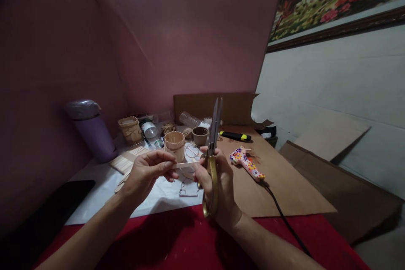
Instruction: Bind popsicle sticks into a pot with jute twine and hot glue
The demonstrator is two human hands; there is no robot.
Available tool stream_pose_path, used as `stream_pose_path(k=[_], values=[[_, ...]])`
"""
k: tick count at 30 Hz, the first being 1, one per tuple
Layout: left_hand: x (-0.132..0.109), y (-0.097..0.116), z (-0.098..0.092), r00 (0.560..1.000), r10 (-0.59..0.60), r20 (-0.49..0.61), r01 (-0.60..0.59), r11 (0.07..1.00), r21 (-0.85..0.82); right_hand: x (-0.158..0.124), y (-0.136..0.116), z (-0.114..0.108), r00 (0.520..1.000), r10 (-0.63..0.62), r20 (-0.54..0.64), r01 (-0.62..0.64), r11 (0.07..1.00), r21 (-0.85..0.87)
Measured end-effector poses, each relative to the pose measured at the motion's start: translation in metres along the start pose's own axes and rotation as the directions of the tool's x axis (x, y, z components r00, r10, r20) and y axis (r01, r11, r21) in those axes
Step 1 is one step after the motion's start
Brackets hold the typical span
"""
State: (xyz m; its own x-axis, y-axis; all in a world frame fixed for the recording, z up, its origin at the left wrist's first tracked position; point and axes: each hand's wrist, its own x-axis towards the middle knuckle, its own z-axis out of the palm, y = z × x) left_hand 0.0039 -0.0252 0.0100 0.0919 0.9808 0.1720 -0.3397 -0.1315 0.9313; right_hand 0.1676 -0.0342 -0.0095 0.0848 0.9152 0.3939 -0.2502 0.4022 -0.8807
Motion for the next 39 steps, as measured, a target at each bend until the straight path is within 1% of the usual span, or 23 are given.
stream_pose_path(k=[2,5,7,10,13,18,22,30,34,39], values=[[0.000,-0.001,0.000,0.997,-0.054,0.053,0.051,0.997,0.055,0.003,-0.001,-0.002,0.999,-0.022,-0.024,0.022,1.000,0.003],[-0.002,-0.004,-0.001,0.975,-0.151,0.160,0.128,0.981,0.147,0.005,-0.002,-0.001,1.000,0.000,-0.027,0.000,1.000,0.009],[-0.003,-0.007,-0.001,0.952,-0.214,0.220,0.169,0.964,0.207,0.004,-0.002,0.000,0.999,0.035,-0.002,-0.035,0.999,0.002],[-0.003,-0.012,-0.001,0.933,-0.255,0.255,0.192,0.950,0.246,0.001,-0.001,0.002,0.992,0.108,0.068,-0.107,0.994,-0.016],[-0.003,-0.016,-0.001,0.921,-0.281,0.269,0.212,0.942,0.259,-0.001,-0.001,0.004,0.977,0.175,0.120,-0.173,0.985,-0.023],[-0.004,-0.014,-0.001,0.897,-0.322,0.302,0.244,0.932,0.267,0.000,-0.003,0.004,0.974,0.213,0.081,-0.214,0.977,0.010],[-0.005,-0.014,0.000,0.890,-0.354,0.288,0.271,0.917,0.292,0.001,-0.002,0.004,0.970,0.231,0.080,-0.234,0.972,0.031],[-0.002,-0.016,0.001,0.922,-0.297,0.248,0.224,0.932,0.285,0.002,0.002,0.004,0.959,0.257,0.117,-0.263,0.964,0.047],[-0.002,-0.018,-0.001,0.920,-0.301,0.250,0.222,0.928,0.298,0.002,0.003,0.004,0.958,0.258,0.124,-0.267,0.962,0.059],[-0.001,-0.018,-0.001,0.908,-0.330,0.257,0.263,0.928,0.263,0.002,0.003,0.002,0.962,0.243,0.123,-0.251,0.966,0.054]])
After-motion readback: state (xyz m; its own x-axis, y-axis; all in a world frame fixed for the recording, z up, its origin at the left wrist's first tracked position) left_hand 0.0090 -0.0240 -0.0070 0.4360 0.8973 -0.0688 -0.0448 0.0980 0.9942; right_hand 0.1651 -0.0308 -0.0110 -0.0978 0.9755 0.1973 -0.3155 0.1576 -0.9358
